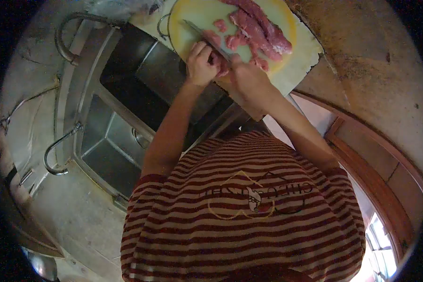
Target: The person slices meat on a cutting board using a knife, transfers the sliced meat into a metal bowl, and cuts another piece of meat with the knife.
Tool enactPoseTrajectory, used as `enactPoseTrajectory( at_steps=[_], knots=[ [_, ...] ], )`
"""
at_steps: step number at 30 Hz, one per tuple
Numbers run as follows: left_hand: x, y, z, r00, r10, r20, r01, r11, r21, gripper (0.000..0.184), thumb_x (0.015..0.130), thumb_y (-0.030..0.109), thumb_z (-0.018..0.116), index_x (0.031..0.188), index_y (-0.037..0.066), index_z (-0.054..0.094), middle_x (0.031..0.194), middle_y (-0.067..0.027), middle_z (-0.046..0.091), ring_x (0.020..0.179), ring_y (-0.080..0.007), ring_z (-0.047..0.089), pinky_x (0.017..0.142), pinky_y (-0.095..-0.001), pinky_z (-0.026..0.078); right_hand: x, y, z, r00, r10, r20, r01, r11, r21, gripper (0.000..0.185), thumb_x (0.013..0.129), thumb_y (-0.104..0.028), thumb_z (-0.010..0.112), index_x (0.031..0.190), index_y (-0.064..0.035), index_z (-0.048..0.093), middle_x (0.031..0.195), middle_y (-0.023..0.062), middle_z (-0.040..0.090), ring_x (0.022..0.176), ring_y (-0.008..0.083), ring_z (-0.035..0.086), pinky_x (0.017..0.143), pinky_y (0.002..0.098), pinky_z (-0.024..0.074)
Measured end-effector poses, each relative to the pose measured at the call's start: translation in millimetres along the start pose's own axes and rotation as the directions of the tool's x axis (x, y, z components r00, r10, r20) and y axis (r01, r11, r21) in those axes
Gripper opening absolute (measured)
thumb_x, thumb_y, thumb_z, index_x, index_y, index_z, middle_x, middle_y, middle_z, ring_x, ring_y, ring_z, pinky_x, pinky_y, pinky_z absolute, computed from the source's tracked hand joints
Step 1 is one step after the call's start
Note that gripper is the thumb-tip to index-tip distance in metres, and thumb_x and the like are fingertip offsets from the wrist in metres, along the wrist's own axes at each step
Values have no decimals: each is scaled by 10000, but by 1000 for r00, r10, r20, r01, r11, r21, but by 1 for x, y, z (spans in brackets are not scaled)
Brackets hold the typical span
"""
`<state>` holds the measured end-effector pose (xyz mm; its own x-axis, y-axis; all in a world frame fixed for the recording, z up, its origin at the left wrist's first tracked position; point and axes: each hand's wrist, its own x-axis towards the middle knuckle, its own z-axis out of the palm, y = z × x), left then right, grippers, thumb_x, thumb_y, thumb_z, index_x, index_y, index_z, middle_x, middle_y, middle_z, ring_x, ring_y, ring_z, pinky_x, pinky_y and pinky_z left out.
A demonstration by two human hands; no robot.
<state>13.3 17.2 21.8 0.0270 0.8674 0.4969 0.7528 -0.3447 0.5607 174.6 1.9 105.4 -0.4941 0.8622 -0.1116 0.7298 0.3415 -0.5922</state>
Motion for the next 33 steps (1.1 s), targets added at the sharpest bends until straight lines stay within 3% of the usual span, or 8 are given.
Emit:
enactPoseTrajectory(
  at_steps=[6,8,10,13,15,18,28,33],
  knots=[
    [-3,-9,3,991,45,-123,-49,998,-30,219,576,84,635,784,25,600,857,-125,568,830,-333,557,735,-399,480,79,1,9,998,-69,-4,69,998,14,460,816,-115,515,1222,55,379,776,258,602,719,417,602,601,474,472],
    [-1,-5,3,993,51,-109,-57,997,-52,191,610,66,624,797,32,602,906,-117,578,827,-330,563,747,-397,480,72,15,-2,993,-28,113,16,995,102,438,822,-124,532,1207,45,410,854,263,598,755,417,598,641,472,472],
    [0,-5,5,989,65,-132,-75,995,-71,170,633,54,613,802,37,603,933,-114,579,824,-328,566,746,-392,482,35,38,3,907,-324,-269,336,942,-2,339,828,-141,549,1109,27,458,832,254,599,748,409,598,639,464,474],
    [-3,0,8,986,21,-164,-38,994,-99,140,672,33,591,811,42,602,960,-112,576,830,-322,568,740,-384,483,-18,41,-22,960,-243,-138,247,969,15,328,836,-139,550,1100,11,426,721,231,596,678,409,596,587,465,474],
    [-3,2,7,987,-21,-160,3,994,-114,129,688,24,581,814,41,600,960,-113,572,838,-319,567,737,-381,482,-35,39,-26,986,119,112,-110,990,-87,325,848,-135,537,1103,-2,385,639,211,581,621,408,591,540,472,466],
    [0,0,4,986,29,-165,-43,996,-82,130,683,32,583,812,38,590,913,-116,561,832,-314,557,728,-383,478,-47,25,-31,997,8,76,-4,998,-59,273,853,-124,527,1047,-9,372,624,213,577,607,409,588,529,488,458],
    [1,-5,7,979,98,-177,-111,992,-67,95,633,37,593,720,26,555,792,-123,523,745,-328,531,681,-401,467,-36,22,-18,980,59,188,-39,994,-105,200,851,-128,506,963,-7,393,643,217,582,642,412,593,548,488,465],
    [1,-3,5,978,102,-184,-109,993,-33,111,614,34,597,717,19,558,779,-125,533,728,-335,533,676,-399,472,33,14,6,997,-83,10,83,994,-69,205,820,-113,515,962,30,475,763,258,592,752,425,598,643,487,474]
  ],
)
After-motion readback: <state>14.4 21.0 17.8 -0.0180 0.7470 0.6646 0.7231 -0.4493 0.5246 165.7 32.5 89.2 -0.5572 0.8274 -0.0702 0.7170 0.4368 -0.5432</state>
